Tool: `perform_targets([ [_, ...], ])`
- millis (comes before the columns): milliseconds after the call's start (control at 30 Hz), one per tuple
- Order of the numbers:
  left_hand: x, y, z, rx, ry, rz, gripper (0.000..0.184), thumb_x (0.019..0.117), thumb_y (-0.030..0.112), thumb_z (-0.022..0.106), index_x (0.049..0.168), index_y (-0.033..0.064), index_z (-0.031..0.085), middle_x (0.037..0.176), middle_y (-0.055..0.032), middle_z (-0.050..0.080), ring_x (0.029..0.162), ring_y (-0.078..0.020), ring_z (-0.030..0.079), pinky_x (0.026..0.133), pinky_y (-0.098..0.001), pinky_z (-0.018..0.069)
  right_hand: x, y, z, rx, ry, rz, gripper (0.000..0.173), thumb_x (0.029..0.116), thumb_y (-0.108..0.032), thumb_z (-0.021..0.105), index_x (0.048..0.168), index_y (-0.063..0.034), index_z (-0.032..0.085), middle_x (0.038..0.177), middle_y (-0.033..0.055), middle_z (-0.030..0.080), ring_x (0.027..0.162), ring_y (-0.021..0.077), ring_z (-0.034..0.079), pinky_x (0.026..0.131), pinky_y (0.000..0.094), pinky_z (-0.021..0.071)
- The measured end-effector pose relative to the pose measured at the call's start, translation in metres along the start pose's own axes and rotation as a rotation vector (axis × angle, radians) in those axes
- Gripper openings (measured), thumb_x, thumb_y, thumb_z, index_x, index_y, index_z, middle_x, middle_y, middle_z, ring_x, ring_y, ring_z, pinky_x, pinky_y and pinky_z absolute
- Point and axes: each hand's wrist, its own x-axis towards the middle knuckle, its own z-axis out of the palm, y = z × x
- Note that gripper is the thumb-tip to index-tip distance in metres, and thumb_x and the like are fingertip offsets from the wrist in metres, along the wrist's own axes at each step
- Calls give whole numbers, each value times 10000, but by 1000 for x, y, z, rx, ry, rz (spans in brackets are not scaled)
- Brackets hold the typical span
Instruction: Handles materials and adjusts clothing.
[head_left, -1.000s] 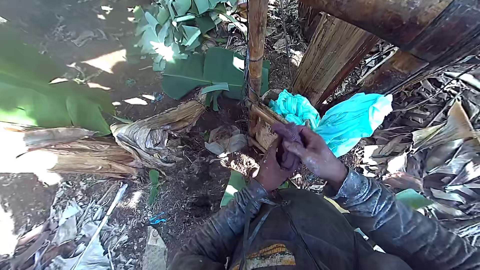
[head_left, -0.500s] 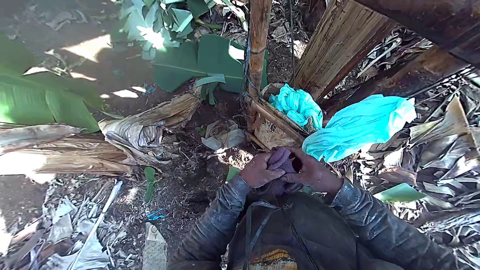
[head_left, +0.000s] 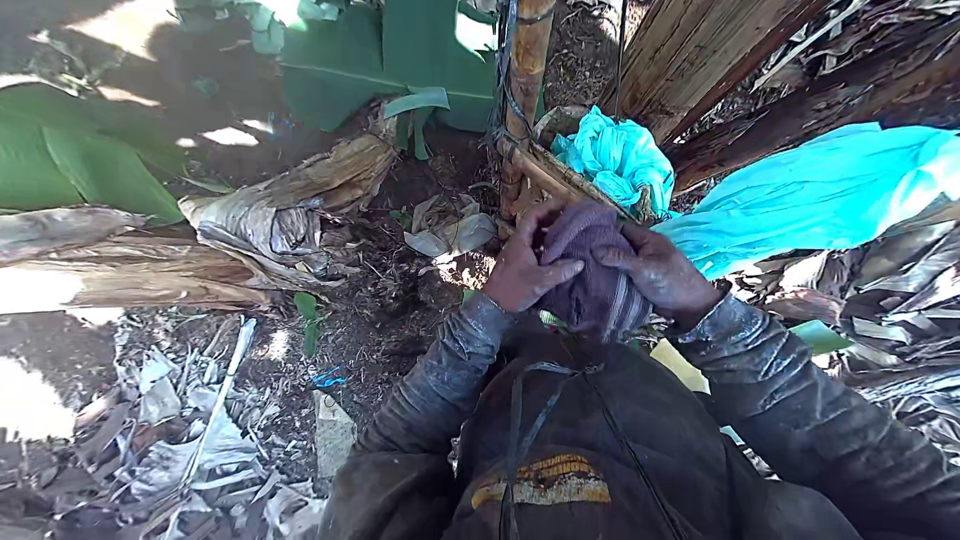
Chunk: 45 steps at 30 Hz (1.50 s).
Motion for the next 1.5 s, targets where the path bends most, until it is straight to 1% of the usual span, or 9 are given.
perform_targets([
  [167, 6, 5, 12, 246, 41, 167, 1231, 557, 208, 985, 1591, 89, 327, 1571, -153, 395, 1381, -266, 480, 1117, -419, 473, 21, -18, 29, 257, 98, 17, 235, 1006, -127, 580, 1240, -100, 582, 1017, 20, 699, 909, 111, 698, 830, 328, 613],
  [300, 11, -33, -7, 265, 28, 60, 798, 797, 110, 829, 1501, 17, 463, 1421, -180, 584, 1278, -245, 601, 1092, -442, 497, 17, 0, 36, 18, -124, -5, 362, 1011, -202, 613, 1347, -86, 544, 1114, 58, 700, 993, 141, 696, 883, 350, 606],
  [400, -4, -78, -31, 143, 109, -135, 604, 825, 84, 715, 1405, 35, 557, 1248, -133, 691, 1151, -182, 668, 1026, -436, 541, 8, 45, 31, -127, -269, 115, 540, 974, -331, 683, 1461, -164, 519, 1231, 64, 682, 992, 182, 700, 836, 392, 614],
  [533, -23, -112, -40, -175, 426, -172, 555, 869, 27, 654, 1409, 37, 528, 1249, -123, 672, 1116, -187, 668, 973, -417, 573, 1, 88, 28, 51, -288, 397, 544, 1030, -397, 586, 1477, -109, 470, 1272, 129, 666, 1031, 254, 710, 875, 408, 604],
  [667, -28, -100, -3, -14, 357, -230, 534, 957, 82, 622, 1468, 108, 469, 1170, -133, 694, 942, -215, 703, 783, -449, 612, 6, 94, 41, 283, -285, 462, 599, 1042, -570, 436, 1465, -147, 467, 1218, 127, 683, 1011, 260, 710, 861, 410, 603],
  [767, -25, -111, 25, 235, 180, -102, 578, 886, 52, 697, 1432, 45, 506, 1321, -175, 617, 1147, -273, 651, 970, -511, 564, 14, 81, 46, 347, -172, 462, 640, 983, -678, 474, 1343, -161, 586, 1119, 67, 706, 1016, 193, 691, 888, 410, 595],
  [967, -12, -98, 7, 127, -20, -259, 690, 920, 175, 709, 1525, 49, 401, 1351, -171, 632, 1224, -253, 637, 1067, -504, 511, 7, 68, 14, 249, -214, 380, 597, 947, -666, 532, 1294, -184, 594, 1044, -8, 712, 909, 116, 699, 800, 343, 606],
  [1133, -6, -92, -23, 15, 165, -162, 665, 886, 67, 675, 1496, 34, 412, 1289, -112, 655, 1131, -144, 667, 997, -377, 570, -37, 68, -44, 259, -99, 140, 512, 1087, -483, 385, 1505, -201, 471, 1272, 105, 691, 991, 276, 729, 823, 413, 617],
  [1500, -13, -91, -83, 85, 417, -146, 675, 879, 41, 667, 1495, 17, 394, 1326, -115, 635, 1167, -144, 652, 1007, -359, 559, -82, 64, -72, -5, 282, 439, 401, 1097, -301, 369, 1450, -144, 476, 1218, 59, 669, 924, 137, 699, 843, 319, 580],
])
